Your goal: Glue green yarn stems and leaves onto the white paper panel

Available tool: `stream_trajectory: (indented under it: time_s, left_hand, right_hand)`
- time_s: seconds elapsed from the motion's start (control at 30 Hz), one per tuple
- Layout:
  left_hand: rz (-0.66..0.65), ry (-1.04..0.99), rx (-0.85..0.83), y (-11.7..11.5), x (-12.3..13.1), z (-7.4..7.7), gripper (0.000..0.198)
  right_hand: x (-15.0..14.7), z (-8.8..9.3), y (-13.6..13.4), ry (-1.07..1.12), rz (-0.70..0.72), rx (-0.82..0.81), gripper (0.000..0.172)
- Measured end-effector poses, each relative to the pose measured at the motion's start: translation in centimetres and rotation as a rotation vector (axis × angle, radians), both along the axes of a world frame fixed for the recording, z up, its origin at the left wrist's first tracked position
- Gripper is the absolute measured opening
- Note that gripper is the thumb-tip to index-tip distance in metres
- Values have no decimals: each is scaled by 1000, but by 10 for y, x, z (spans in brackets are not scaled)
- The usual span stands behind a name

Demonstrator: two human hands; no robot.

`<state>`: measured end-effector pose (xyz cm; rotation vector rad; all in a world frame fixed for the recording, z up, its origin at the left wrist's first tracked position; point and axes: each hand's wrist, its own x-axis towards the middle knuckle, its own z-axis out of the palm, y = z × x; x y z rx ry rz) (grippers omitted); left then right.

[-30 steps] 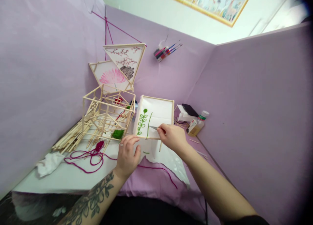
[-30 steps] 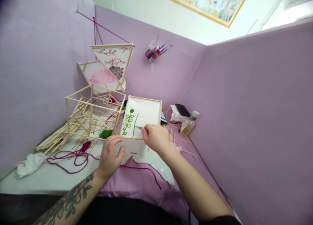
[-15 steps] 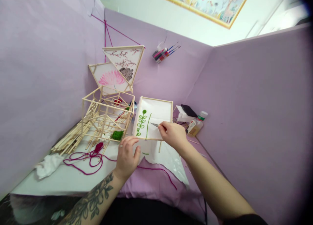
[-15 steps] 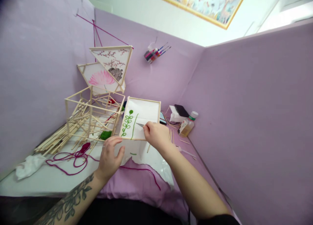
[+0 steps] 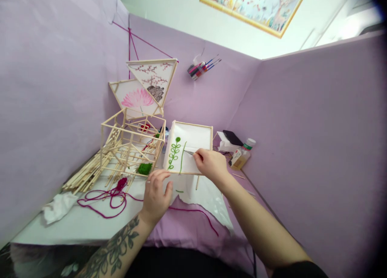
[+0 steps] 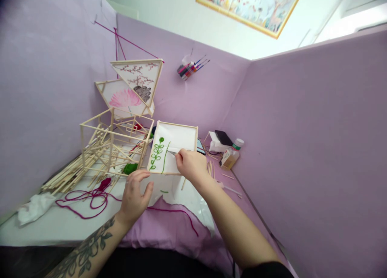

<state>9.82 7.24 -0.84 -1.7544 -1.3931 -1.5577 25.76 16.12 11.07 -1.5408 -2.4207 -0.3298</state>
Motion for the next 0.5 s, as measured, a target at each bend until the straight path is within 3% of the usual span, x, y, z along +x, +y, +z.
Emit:
stream_trajectory:
  time_s: [0.5]
  left_hand:
    - [0,-2,-7,0,0,-1,30]
  right_hand:
    - [-2,-2,-3,5,7,-11,31]
